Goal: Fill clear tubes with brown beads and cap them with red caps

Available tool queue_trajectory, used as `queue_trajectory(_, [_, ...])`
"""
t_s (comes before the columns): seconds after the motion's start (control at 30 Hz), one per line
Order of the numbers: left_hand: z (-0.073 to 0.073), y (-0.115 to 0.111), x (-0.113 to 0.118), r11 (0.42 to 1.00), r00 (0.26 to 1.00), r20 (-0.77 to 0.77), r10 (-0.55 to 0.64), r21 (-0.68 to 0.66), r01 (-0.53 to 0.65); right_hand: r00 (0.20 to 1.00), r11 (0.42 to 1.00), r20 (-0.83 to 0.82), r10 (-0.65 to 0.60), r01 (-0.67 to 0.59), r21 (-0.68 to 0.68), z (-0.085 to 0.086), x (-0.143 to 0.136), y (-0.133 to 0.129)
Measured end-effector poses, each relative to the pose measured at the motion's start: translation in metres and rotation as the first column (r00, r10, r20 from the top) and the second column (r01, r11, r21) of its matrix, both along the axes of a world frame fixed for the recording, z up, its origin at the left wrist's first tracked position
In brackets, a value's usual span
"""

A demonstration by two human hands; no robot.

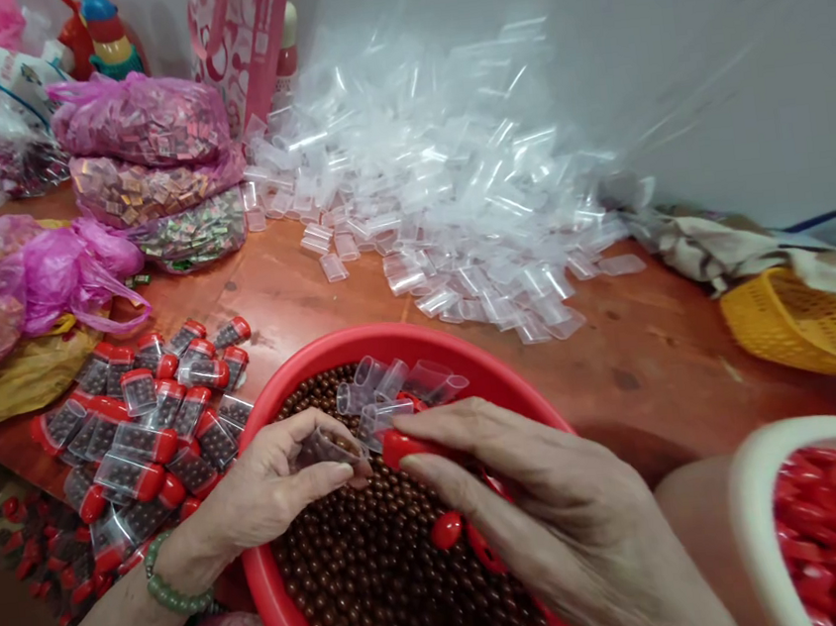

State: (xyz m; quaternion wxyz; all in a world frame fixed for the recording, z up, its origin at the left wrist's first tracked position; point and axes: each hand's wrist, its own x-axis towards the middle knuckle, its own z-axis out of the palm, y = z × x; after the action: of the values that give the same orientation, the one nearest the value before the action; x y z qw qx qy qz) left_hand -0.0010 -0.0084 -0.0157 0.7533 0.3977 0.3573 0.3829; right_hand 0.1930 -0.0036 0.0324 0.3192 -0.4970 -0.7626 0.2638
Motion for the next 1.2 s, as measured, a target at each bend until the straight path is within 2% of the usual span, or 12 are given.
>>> queue_trajectory(0.1, [0.001, 0.001, 0.0, 0.997, 0.997, 0.077, 0.011, -0.071, -0.005, 0.966, 0.984, -0.19, -0.178, 0.174, -0.038, -0.012, -0.016, -0.006])
queue_trajectory(0.17, [0.001, 0.001, 0.0, 0.994, 0.991, 0.13, 0.015, -0.113, 0.0, 0.943, 0.975, -0.249, -0.219, 0.217, -0.035, -0.017, -0.028, -0.008])
queue_trajectory(0.37, [-0.002, -0.001, 0.003, 0.997, 0.98, 0.2, 0.009, -0.075, 0.006, 0.965, 0.991, -0.227, -0.128, 0.135, 0.016, -0.021, -0.046, -0.005])
queue_trajectory(0.53, [-0.004, -0.002, 0.002, 1.0, 0.993, 0.115, -0.01, -0.009, 0.011, 0.958, 0.987, -0.25, -0.144, 0.159, 0.04, -0.028, -0.05, -0.004])
queue_trajectory(0.73, [-0.003, -0.003, 0.003, 0.999, 0.997, 0.08, 0.0, 0.042, -0.003, 0.927, 0.963, -0.31, -0.209, 0.25, 0.098, -0.041, -0.056, -0.007])
queue_trajectory(0.83, [-0.004, -0.003, 0.003, 1.0, 0.99, 0.14, 0.008, -0.03, -0.004, 0.974, 0.947, -0.177, -0.14, 0.184, 0.262, -0.048, -0.051, -0.006])
queue_trajectory(0.9, [-0.004, -0.002, 0.002, 0.995, 0.983, 0.179, 0.03, -0.102, -0.012, 0.998, 0.921, -0.015, -0.062, 0.063, 0.384, -0.052, -0.045, -0.005])
queue_trajectory(1.03, [-0.005, -0.002, 0.0, 0.977, 0.974, 0.227, 0.031, -0.21, 0.018, 0.975, 0.897, 0.218, 0.035, -0.127, 0.422, -0.055, -0.038, -0.002])
queue_trajectory(1.2, [-0.005, -0.002, 0.001, 0.972, 0.96, 0.274, 0.055, -0.233, 0.011, 0.95, 0.835, 0.312, 0.001, -0.173, 0.523, -0.058, -0.041, 0.003])
